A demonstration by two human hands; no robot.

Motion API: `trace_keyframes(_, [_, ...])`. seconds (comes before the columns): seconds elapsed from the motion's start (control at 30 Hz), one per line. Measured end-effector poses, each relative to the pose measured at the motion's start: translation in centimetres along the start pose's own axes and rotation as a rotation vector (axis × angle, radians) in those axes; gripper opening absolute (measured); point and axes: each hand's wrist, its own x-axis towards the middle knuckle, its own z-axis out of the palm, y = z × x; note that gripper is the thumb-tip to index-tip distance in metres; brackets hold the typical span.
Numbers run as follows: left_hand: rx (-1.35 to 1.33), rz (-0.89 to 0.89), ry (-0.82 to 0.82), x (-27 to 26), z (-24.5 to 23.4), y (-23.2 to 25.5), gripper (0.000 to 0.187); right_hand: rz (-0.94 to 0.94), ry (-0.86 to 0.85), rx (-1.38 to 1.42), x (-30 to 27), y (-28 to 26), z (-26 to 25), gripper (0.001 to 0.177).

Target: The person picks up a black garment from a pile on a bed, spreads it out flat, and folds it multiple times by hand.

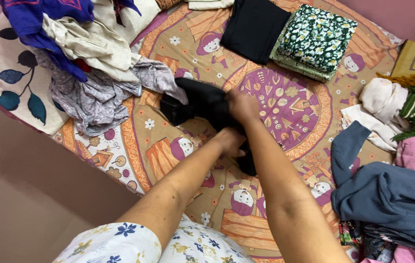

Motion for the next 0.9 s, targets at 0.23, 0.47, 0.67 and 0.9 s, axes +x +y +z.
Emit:
trace_keyframes(0.23, [-0.648, -0.251, 0.733, 2.5, -3.9, -3.0, 0.038, 0.374, 1.070, 0.400, 4.4, 10.9, -6.7, 0.031])
trace_keyframes(0.47, [0.097, 0.197, 1.029, 5.4, -14.9, -2.2, 0.035, 0.903, 1.437, 0.569, -2.3, 22.6, -6.3, 0.040])
trace_keyframes(0.67, [0.530, 0.411, 0.402, 4.1, -12.7, -3.7, 0.051, 1.319, 1.546, 0.739, -8.4, 21.7, 0.8, 0.045])
trace_keyframes(0.9, [0.439, 0.034, -0.286, -2.3, -2.4, -4.9, 0.060, 1.402, 0.868, 0.356, -10.6, 15.5, -1.7, 0.065])
